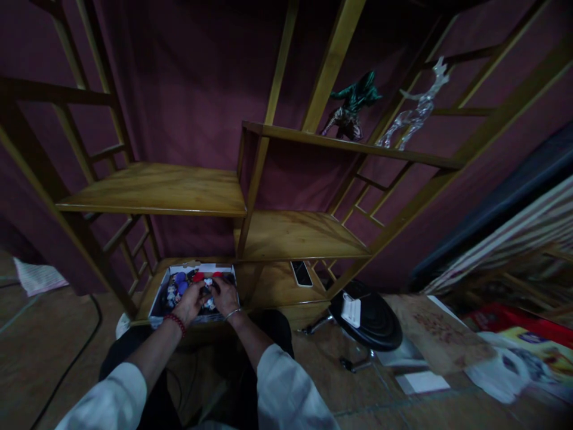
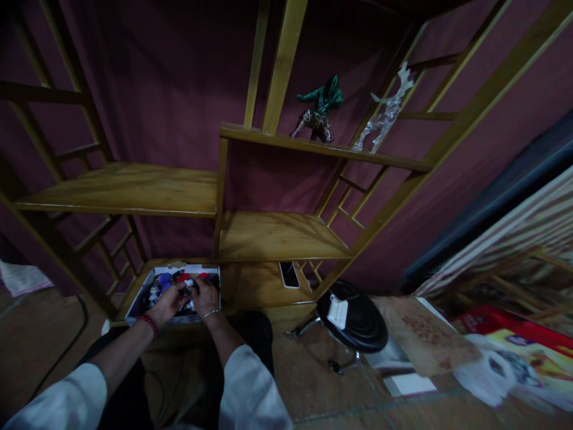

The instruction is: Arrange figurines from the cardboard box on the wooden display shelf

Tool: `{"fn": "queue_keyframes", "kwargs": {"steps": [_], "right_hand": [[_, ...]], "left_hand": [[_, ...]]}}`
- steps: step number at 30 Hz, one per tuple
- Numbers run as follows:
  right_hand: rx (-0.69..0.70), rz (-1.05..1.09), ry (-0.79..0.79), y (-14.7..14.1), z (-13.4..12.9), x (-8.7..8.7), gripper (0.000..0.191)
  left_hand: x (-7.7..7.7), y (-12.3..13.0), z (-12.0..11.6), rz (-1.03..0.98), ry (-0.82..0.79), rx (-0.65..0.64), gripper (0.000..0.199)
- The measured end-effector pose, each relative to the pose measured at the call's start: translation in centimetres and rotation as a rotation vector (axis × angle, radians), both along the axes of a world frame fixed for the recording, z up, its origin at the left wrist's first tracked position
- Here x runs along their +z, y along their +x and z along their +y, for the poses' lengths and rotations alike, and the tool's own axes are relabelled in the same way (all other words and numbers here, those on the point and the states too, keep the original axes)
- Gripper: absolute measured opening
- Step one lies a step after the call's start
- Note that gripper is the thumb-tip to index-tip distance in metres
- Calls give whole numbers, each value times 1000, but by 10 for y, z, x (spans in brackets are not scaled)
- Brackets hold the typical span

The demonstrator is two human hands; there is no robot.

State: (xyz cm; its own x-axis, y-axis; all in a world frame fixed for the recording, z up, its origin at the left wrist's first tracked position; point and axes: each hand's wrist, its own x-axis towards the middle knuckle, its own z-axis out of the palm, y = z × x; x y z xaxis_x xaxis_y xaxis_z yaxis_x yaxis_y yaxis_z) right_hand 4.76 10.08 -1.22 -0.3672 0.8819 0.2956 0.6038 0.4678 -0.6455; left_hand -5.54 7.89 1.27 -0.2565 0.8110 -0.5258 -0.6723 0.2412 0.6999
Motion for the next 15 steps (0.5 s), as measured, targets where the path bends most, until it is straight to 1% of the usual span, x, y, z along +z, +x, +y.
{"fn": "queue_keyframes", "kwargs": {"steps": [6, 11, 15], "right_hand": [[-8, 112, -42, 3, -4, 11, 28], [14, 182, -53, 3, -5, 16, 26], [27, 199, -50, 2, -7, 21, 22]], "left_hand": [[6, 0, -7, 33, 55, -39, 17], [7, -4, -13, 55, 82, -44, 18], [14, -4, -20, 63, 90, -17, 19]]}}
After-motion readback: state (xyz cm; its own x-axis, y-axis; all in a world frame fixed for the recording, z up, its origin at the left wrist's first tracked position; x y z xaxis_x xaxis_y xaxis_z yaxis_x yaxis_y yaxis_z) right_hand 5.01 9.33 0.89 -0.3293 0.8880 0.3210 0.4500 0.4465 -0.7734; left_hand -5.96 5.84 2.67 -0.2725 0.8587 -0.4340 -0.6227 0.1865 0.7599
